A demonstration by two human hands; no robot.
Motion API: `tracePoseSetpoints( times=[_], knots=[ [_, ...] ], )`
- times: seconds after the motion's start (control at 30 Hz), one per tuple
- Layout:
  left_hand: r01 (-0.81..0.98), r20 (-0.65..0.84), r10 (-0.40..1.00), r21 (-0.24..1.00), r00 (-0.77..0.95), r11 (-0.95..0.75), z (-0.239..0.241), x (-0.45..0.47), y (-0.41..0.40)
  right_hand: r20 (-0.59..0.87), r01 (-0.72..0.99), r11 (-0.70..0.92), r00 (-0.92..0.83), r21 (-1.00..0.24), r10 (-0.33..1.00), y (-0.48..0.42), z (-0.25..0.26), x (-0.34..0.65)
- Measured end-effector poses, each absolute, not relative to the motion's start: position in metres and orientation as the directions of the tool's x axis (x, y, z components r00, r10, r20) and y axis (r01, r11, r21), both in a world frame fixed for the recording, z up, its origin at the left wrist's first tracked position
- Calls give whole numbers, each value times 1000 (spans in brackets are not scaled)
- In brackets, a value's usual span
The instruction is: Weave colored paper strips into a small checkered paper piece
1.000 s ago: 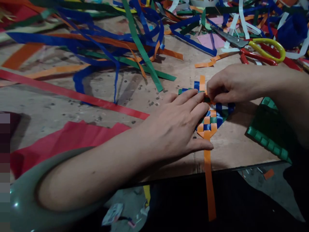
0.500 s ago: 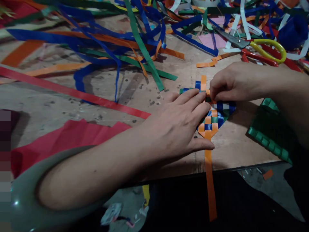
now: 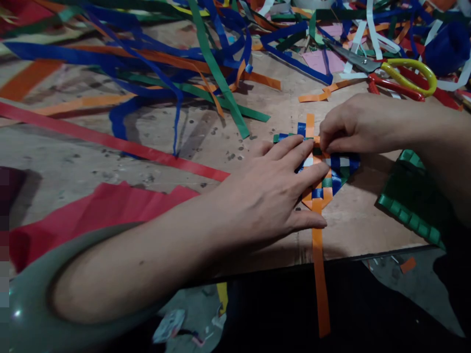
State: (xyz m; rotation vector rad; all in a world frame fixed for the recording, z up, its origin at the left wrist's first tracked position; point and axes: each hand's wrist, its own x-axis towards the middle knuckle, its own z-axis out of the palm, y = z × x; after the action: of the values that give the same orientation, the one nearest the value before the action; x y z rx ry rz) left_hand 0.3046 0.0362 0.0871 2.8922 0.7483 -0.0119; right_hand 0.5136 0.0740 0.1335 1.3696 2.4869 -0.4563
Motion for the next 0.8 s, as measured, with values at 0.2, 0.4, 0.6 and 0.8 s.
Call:
tracePoseSetpoints(
  times=[0.2, 0.4, 0.6, 0.8],
  knots=[
    [460, -34, 461, 153, 887, -874, 85, 302, 38, -346, 828, 541, -556, -150, 756, 73, 133, 514],
    [449, -60, 445, 144, 893, -882, 89, 300, 39, -378, 850, 505, -521, -150, 765, 73, 133, 513],
    [450, -53, 448, 139, 893, -882, 88, 300, 39, -377, 842, 511, -536, -173, 756, 75, 132, 514],
    [460, -60, 456, 158, 888, -874, 87, 300, 38, -388, 866, 480, -494, -141, 778, 73, 134, 514]
  ],
)
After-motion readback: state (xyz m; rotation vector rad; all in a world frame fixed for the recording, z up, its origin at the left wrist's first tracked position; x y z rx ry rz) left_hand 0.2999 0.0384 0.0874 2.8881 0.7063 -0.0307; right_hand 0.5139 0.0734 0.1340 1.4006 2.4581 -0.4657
